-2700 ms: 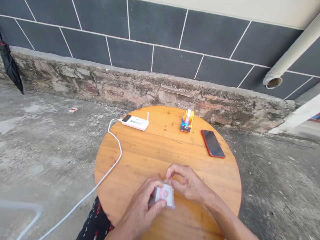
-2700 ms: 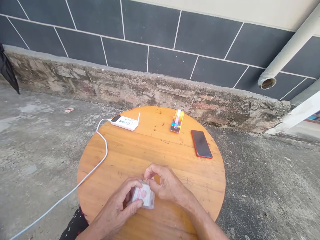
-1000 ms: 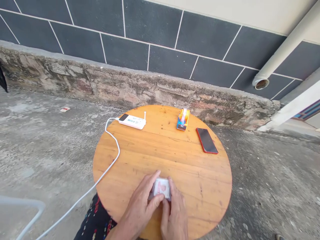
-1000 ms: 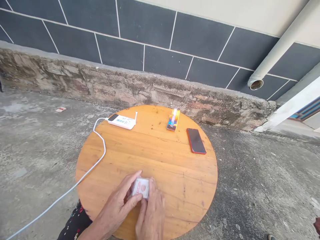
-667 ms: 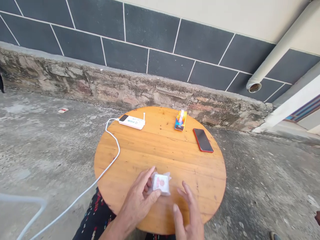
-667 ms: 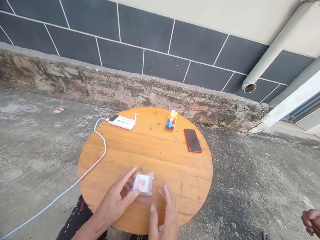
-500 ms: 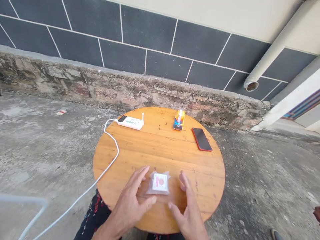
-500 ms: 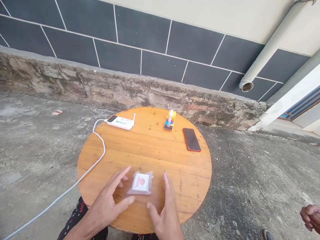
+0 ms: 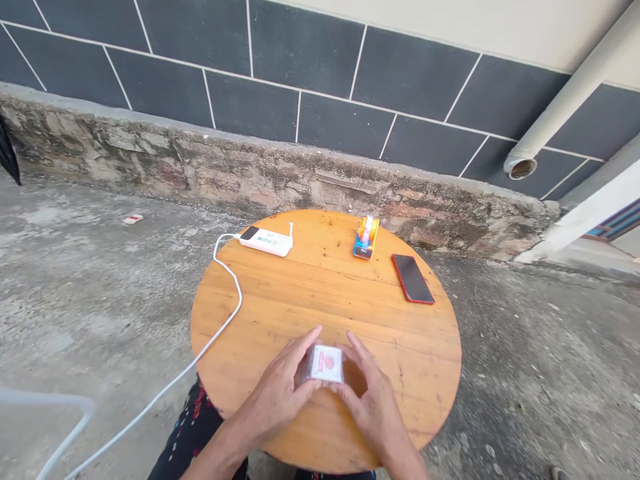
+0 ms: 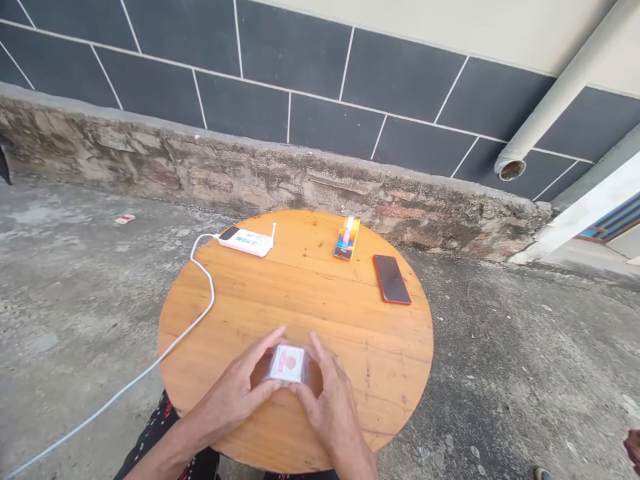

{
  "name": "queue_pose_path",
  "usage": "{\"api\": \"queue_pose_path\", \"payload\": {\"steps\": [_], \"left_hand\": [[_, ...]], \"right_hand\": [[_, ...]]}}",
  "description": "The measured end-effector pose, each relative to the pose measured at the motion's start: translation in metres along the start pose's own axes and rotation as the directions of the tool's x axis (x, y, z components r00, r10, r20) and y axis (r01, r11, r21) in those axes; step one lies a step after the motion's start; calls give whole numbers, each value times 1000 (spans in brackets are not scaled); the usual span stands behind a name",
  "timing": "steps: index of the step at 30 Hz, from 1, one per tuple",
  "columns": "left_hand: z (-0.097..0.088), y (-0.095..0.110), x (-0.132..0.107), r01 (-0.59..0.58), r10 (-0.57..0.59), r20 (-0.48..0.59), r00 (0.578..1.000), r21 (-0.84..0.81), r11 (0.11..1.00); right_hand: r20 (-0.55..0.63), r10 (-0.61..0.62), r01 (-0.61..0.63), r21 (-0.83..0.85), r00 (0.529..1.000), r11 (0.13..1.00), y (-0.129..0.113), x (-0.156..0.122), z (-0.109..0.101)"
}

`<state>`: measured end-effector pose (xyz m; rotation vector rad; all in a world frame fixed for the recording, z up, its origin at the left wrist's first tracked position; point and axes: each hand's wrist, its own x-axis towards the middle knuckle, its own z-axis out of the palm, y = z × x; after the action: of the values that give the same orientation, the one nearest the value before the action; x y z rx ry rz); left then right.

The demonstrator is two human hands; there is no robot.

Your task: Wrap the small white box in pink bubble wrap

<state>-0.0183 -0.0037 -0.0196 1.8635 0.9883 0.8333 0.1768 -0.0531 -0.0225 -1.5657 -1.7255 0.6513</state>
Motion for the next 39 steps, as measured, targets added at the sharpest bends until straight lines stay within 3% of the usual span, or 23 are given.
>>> {"api": "queue_pose_path", "payload": {"steps": [4,8,16,39], "left_hand": [[4,2,9,0,0,-19,1000,-13,1000],[2,6,15,74,-73,11,997,-54,996],[2,-8,4,80,-86,-24,996,-195,978],[9,-10,6,53,-54,-112,992,-8,999]], "right_hand": [[-60,21,-23,-18,998,1000,3,3,1],[-34,45,-44,29,998,999,4,10,-2],[-65,36,-28,111,997,993,9,4,3],[-135,38,-40,-13,990,999,14,3,14]]}}
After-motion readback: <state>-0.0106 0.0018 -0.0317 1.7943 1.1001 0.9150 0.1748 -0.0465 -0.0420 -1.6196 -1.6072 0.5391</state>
